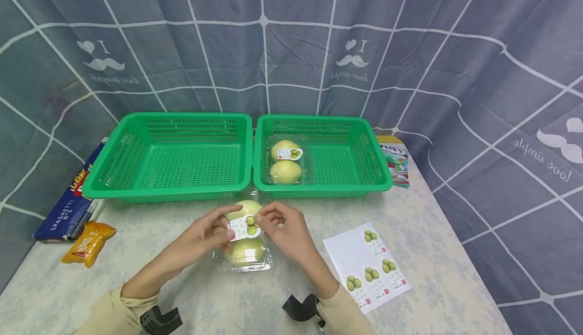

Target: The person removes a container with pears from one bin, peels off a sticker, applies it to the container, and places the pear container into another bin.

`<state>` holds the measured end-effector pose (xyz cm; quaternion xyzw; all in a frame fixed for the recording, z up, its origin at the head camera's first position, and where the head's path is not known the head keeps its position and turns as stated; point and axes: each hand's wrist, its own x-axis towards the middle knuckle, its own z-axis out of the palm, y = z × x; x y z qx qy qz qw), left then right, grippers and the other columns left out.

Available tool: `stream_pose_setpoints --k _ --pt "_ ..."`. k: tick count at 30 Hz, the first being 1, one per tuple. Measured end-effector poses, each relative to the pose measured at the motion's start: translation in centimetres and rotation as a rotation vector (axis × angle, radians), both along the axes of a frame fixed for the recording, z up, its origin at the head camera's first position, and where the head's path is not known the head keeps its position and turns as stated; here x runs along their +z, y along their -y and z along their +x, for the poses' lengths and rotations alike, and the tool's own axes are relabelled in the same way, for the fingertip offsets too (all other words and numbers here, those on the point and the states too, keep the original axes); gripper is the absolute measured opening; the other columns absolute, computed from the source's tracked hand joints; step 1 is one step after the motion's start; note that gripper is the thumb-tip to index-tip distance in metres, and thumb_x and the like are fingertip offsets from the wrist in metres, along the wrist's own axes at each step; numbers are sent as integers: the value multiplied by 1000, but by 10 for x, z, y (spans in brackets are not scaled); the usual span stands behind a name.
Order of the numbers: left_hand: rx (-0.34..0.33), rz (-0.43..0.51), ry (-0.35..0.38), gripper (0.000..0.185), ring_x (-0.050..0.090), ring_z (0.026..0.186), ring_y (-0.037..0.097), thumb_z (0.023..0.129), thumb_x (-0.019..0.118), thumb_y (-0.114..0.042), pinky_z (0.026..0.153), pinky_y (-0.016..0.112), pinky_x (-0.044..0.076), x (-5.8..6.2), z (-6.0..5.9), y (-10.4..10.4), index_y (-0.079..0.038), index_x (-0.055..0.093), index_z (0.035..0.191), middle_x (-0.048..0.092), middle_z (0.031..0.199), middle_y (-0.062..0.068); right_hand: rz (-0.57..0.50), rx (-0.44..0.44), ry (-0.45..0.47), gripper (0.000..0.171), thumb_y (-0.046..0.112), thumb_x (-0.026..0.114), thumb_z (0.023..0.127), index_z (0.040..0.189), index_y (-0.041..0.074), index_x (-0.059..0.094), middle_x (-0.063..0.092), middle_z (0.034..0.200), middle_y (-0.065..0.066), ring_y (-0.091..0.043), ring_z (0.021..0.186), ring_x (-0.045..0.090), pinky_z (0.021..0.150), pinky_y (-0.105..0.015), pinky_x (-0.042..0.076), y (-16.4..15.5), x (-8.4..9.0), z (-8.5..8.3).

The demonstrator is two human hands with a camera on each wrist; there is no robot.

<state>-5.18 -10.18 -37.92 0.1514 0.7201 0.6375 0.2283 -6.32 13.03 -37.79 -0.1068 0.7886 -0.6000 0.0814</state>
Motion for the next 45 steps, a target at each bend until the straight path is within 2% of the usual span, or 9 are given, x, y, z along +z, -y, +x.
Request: stream_pose_setpoints --k 9,15,21,28,31,33,36,39,45 --pt "80 -63 -41 63 63 82 15 101 54 -5 77 30 61 2 -5 -2 1 25 156 54 101 14 25 11 -9 16 16 67 97 102 1 70 70 86 -20 -12 63 63 62 -27 57 1 -2 -2" --pt "182 -159 -78 60 59 86 14 100 54 -3 75 29 61 0 -8 -4 -1 31 155 55 106 16 55 9 -26 14 17 68 96 100 4 73 71 89 -20 -25 68 67 63 -26 57 4 -3 -5" --pt "233 -232 -150 53 58 82 13 100 56 -3 68 26 59 -2 -8 -4 -1 41 151 61 100 15 82 4 -26 14 18 69 96 98 5 74 71 85 -20 -25 65 66 62 -23 54 6 -8 -8" --pt "269 -372 -311 38 61 79 12 99 56 -3 61 22 48 -7 -7 -5 -4 59 137 66 88 5 90 -15 -29 17 20 69 96 98 4 74 70 83 -20 -22 63 65 58 -23 52 10 -12 -9" --pt "299 -404 -381 29 58 72 8 98 56 -2 62 21 48 -8 -8 -8 -6 66 124 66 82 0 101 -37 -20 15 19 70 95 97 6 74 70 83 -19 -26 64 65 58 -23 51 11 -12 -12" --pt "315 -426 -418 22 57 69 6 97 55 -2 62 21 48 -9 -8 -9 -6 69 114 65 79 -2 110 -48 -28 13 18 70 95 96 5 74 70 81 -17 -23 63 64 56 -23 51 12 -12 -12" --pt "335 -456 -464 17 55 66 6 95 56 -1 62 21 47 -11 -8 -10 -7 70 102 66 76 -2 146 -63 -65 9 15 71 94 94 6 74 70 79 -12 -14 64 62 59 -21 51 15 -12 -13" --pt "350 -488 -491 15 55 66 7 94 58 -1 61 21 45 -12 -9 -11 -7 71 97 66 76 -1 182 -76 -108 6 12 72 92 91 7 75 70 77 -7 -6 66 57 60 -18 49 17 -13 -13" --pt "369 -533 -545 10 53 67 7 92 64 -2 61 21 44 -17 -13 -12 -9 73 93 65 76 -1 222 -98 -135 4 12 73 91 89 9 75 70 74 -3 -5 64 57 58 -18 48 19 -16 -14"
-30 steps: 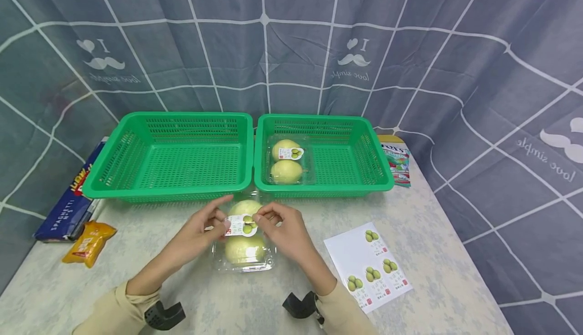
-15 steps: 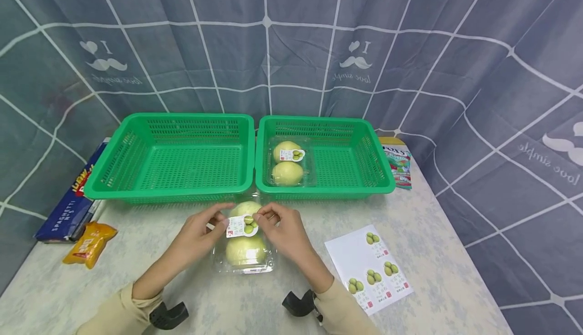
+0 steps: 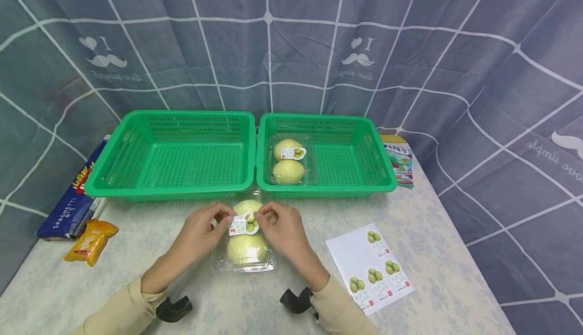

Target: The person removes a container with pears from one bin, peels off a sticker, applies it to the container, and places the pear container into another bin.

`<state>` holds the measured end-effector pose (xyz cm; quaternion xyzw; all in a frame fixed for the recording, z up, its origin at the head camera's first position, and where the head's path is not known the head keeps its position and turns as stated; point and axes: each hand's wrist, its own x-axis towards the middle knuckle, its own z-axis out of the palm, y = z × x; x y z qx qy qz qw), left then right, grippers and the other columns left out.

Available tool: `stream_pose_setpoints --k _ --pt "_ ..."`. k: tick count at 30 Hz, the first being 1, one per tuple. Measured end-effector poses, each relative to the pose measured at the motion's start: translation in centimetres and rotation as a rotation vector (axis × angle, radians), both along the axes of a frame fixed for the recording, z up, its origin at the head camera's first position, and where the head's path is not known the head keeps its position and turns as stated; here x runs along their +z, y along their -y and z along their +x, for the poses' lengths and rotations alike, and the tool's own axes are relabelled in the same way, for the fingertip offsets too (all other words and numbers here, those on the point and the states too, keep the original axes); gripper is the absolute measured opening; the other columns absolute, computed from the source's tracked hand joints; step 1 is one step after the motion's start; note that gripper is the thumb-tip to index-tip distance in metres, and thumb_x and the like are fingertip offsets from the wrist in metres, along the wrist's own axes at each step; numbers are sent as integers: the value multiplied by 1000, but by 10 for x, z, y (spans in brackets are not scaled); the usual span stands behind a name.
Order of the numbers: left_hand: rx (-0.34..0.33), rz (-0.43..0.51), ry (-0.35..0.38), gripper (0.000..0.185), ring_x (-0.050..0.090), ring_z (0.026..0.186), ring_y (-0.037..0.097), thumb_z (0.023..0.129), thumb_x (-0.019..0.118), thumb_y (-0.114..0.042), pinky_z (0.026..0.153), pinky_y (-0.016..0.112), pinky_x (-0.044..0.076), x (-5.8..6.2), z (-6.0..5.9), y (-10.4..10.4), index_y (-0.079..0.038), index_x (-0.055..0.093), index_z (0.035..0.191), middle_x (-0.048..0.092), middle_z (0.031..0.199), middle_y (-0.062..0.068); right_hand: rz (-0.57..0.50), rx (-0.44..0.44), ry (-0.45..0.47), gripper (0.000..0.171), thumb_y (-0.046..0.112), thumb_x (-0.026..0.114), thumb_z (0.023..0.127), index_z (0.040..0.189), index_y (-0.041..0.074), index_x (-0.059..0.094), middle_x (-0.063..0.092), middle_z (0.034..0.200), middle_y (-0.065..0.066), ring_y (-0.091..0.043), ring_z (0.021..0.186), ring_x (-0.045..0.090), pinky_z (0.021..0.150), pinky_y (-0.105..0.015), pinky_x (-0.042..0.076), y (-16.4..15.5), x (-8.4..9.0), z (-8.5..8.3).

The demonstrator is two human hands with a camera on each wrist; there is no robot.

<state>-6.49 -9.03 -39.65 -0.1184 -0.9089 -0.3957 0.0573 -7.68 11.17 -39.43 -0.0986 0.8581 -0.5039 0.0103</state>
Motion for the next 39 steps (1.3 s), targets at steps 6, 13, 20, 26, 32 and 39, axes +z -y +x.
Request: stream_pose_setpoints --k 6,13,20,26,32,39 --pt "-2 13 -21 11 56 69 8 90 66 -1 63 22 45 -2 -3 -1 -9 74 92 64 75 -1 17 -16 -26 5 11 73 91 88 8 75 68 72 -3 -6 62 55 56 -19 47 -1 -1 0" --pt "12 -9 -43 16 53 66 6 88 63 1 59 21 43 -5 -2 -5 -7 75 94 62 72 -2 62 -3 -25 4 10 73 90 87 8 75 67 71 -2 -4 60 53 56 -19 46 -2 -7 1" --pt "12 -54 -59 17 50 64 7 86 62 1 57 20 40 -4 -4 -7 -7 76 92 59 72 -2 59 -15 -29 5 11 75 89 85 8 76 67 68 -2 -5 58 52 53 -18 44 -1 -6 0" --pt "10 -75 -35 18 49 63 7 85 62 1 56 20 40 -3 -4 -7 -8 76 91 59 72 -3 69 -22 -33 6 13 77 88 83 9 76 67 67 -1 -4 56 51 52 -18 43 1 -8 1" --pt "2 -98 -25 18 48 62 6 85 62 1 55 20 39 -2 -5 -8 -9 76 91 58 71 -3 94 -43 -90 8 13 79 86 80 10 75 65 66 0 -3 55 49 51 -17 43 4 -10 2" --pt "13 -102 -56 19 47 62 7 83 62 4 55 20 39 -5 -6 -7 -8 74 91 56 73 -1 180 -60 -185 9 15 81 84 79 11 75 62 65 3 -1 56 46 51 -16 41 5 -15 2"
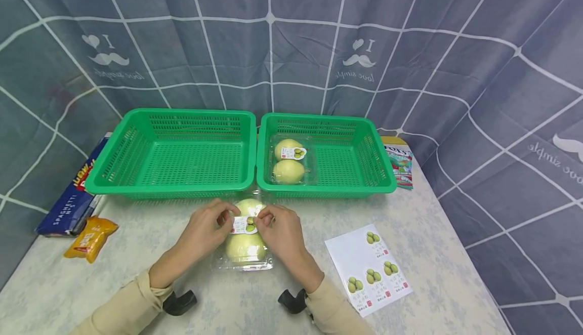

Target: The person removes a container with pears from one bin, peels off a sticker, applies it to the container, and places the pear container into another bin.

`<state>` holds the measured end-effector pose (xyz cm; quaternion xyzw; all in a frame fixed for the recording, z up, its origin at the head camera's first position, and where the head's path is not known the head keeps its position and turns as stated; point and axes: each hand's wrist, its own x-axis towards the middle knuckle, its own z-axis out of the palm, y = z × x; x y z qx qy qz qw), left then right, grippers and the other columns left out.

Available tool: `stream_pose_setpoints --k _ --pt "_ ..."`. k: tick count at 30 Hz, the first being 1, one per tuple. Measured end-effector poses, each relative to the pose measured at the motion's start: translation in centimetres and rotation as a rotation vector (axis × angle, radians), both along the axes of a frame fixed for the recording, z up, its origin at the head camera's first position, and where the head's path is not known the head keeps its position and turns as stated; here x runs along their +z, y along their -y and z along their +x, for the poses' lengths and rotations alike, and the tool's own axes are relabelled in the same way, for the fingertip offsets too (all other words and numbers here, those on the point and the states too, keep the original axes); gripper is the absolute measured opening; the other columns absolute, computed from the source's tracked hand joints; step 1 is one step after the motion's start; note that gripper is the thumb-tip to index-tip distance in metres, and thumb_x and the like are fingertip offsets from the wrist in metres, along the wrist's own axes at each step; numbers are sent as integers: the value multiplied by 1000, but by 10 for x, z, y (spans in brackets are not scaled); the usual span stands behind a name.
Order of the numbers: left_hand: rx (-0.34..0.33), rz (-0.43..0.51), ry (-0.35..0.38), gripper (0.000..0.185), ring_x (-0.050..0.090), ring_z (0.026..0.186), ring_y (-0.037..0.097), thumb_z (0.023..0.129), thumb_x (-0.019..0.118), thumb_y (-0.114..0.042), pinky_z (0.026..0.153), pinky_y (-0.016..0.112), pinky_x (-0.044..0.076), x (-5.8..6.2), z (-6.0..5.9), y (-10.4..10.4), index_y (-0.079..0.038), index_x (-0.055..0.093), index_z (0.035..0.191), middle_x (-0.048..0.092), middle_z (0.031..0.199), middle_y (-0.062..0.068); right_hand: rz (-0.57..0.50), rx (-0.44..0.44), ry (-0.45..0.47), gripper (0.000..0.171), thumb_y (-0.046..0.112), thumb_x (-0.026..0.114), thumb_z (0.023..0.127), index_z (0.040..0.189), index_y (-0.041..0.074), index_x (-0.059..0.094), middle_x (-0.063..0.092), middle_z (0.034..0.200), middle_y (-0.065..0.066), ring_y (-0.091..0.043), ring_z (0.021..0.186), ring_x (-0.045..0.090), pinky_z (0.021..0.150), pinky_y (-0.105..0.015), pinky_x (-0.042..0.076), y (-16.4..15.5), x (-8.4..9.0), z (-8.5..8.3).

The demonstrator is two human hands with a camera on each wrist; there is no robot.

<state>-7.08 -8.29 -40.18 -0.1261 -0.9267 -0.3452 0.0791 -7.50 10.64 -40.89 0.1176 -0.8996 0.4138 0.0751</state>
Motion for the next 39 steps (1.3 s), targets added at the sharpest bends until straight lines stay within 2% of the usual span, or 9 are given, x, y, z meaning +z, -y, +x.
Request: stream_pose_setpoints --k 6,11,13,15,18,20,25,31,39 --pt "-12 8 -23 19 49 65 8 85 63 4 57 21 42 0 -1 8 -8 74 95 56 76 1 44 -20 -79 10 14 82 83 80 10 73 60 64 3 -2 56 44 52 -17 38 -3 1 0" --pt "-125 57 -94 21 59 79 12 89 67 1 66 25 54 -2 4 18 -5 73 108 62 89 3 52 -4 -157 6 13 79 86 85 11 73 63 72 2 -6 63 51 56 -18 44 -5 2 5" --pt "-188 35 -125 27 64 95 18 92 69 -6 80 32 59 -3 11 20 -6 70 119 66 105 6 81 54 -208 8 16 76 90 94 10 75 69 85 0 -12 76 61 66 -24 53 -5 2 9" --pt "-245 -7 -127 39 62 118 25 96 68 -16 98 43 55 -4 20 20 -6 63 133 64 128 10 153 154 -222 24 23 69 96 113 7 74 72 109 -5 -18 102 66 86 -32 58 -5 2 14" --pt "-292 -124 -86 57 43 144 34 101 60 -31 115 61 39 -9 32 19 -5 46 150 47 154 13 318 304 -156 52 38 54 104 143 4 55 56 147 -10 -25 140 50 116 -43 44 -4 2 24" --pt "-304 -216 -64 63 34 151 34 104 53 -37 117 65 32 -15 38 19 -6 36 156 37 162 11 417 373 -80 64 47 44 106 154 5 39 39 161 -10 -26 151 35 123 -46 33 -5 1 30" --pt "-263 -383 -73 67 30 153 29 105 45 -45 120 66 26 -24 45 25 -9 30 159 30 166 7 525 369 -32 72 54 37 105 159 7 29 26 167 -7 -26 156 23 124 -52 29 -11 -7 40" --pt "-171 -390 -45 71 31 153 30 103 47 -50 121 66 22 -20 42 34 -9 31 158 29 166 7 515 262 -79 69 50 47 103 155 6 37 28 166 -12 -33 154 27 122 -55 32 -22 -8 43" --pt "-243 -342 -67 69 27 155 27 105 46 -47 121 65 23 -19 46 19 -10 27 160 26 167 5 504 374 -73 74 56 38 104 161 10 24 20 169 -6 -29 157 17 123 -60 26 -10 -12 49"
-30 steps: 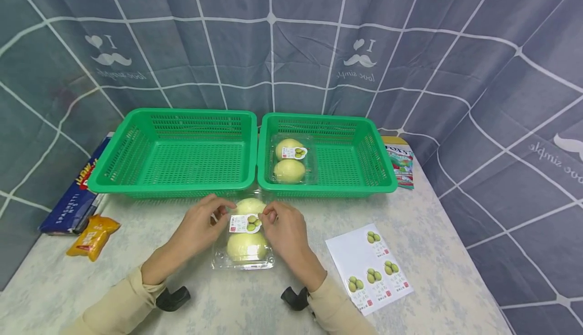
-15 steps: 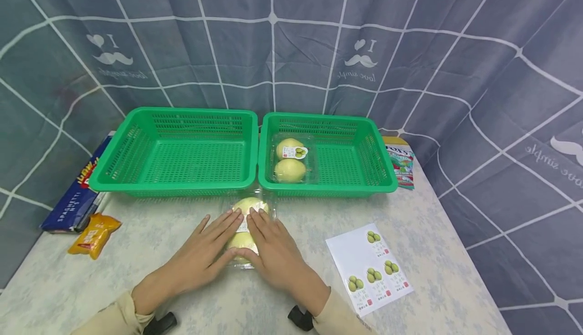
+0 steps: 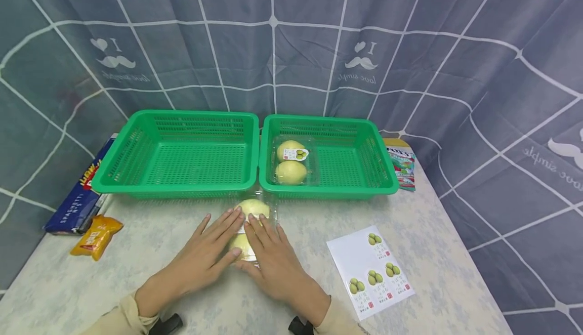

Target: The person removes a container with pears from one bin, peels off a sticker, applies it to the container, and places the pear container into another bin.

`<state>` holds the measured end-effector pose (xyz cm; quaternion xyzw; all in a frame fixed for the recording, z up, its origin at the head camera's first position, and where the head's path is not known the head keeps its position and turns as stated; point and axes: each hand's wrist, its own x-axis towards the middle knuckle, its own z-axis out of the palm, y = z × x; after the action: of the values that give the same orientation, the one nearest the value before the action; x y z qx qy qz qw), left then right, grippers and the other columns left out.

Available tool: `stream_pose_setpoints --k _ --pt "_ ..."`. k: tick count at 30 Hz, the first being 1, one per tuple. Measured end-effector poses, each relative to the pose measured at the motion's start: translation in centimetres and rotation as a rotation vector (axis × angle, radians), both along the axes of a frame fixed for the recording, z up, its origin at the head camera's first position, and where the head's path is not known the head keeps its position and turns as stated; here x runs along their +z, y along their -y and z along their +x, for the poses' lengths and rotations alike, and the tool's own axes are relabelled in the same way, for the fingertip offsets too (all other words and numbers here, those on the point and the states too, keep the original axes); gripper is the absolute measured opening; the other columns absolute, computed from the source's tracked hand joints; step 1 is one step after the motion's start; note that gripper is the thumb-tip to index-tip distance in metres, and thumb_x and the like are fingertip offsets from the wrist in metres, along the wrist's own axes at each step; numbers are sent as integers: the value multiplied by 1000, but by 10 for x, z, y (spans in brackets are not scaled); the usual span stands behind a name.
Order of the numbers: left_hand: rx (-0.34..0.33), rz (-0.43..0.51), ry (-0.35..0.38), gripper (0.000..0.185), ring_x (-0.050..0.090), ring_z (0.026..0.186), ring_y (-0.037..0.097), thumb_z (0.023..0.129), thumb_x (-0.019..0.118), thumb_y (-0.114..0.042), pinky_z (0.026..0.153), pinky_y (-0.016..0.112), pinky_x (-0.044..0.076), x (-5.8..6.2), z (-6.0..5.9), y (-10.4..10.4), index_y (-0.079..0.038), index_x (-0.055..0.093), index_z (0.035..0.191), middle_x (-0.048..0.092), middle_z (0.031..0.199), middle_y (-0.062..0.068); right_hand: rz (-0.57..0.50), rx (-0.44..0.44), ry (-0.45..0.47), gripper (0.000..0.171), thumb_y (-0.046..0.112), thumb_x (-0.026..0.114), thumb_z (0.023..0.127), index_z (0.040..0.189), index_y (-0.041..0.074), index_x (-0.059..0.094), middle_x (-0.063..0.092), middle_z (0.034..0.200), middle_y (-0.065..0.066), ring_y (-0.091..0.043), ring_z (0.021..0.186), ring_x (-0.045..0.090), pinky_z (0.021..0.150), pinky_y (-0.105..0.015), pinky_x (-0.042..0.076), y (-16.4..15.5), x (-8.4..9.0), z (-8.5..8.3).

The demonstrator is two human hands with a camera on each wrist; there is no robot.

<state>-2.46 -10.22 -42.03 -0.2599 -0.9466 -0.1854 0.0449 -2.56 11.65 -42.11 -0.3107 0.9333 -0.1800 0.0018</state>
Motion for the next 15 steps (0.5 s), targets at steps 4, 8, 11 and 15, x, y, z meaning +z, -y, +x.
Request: stream_pose_setpoints --k 4,8,11,15 --pt "35 -8 -2 68 28 154 27 104 46 -48 121 65 25 -5 1 -3 -11 29 159 28 166 5 -15 -50 -49 67 52 41 105 158 13 32 29 166 -1 -26 156 24 121 -59 30 1 -6 0" --pt "106 -6 13 66 30 153 31 105 45 -46 120 66 26 -7 1 2 -12 29 159 28 166 5 -33 -122 -62 63 50 45 104 156 16 38 34 164 0 -29 154 29 120 -59 32 -4 -5 -2" --pt "142 -1 5 65 32 152 34 105 46 -44 119 68 27 -6 -1 6 -11 32 158 29 166 6 -40 -164 -48 63 51 46 103 155 17 40 35 164 -2 -31 154 28 120 -61 32 -8 -2 -3" --pt "124 38 11 64 29 153 35 105 46 -41 119 69 25 -2 -1 4 -11 29 159 24 168 6 -62 -142 -15 65 51 46 103 156 14 38 33 164 -4 -33 154 27 120 -62 32 -6 4 -3"
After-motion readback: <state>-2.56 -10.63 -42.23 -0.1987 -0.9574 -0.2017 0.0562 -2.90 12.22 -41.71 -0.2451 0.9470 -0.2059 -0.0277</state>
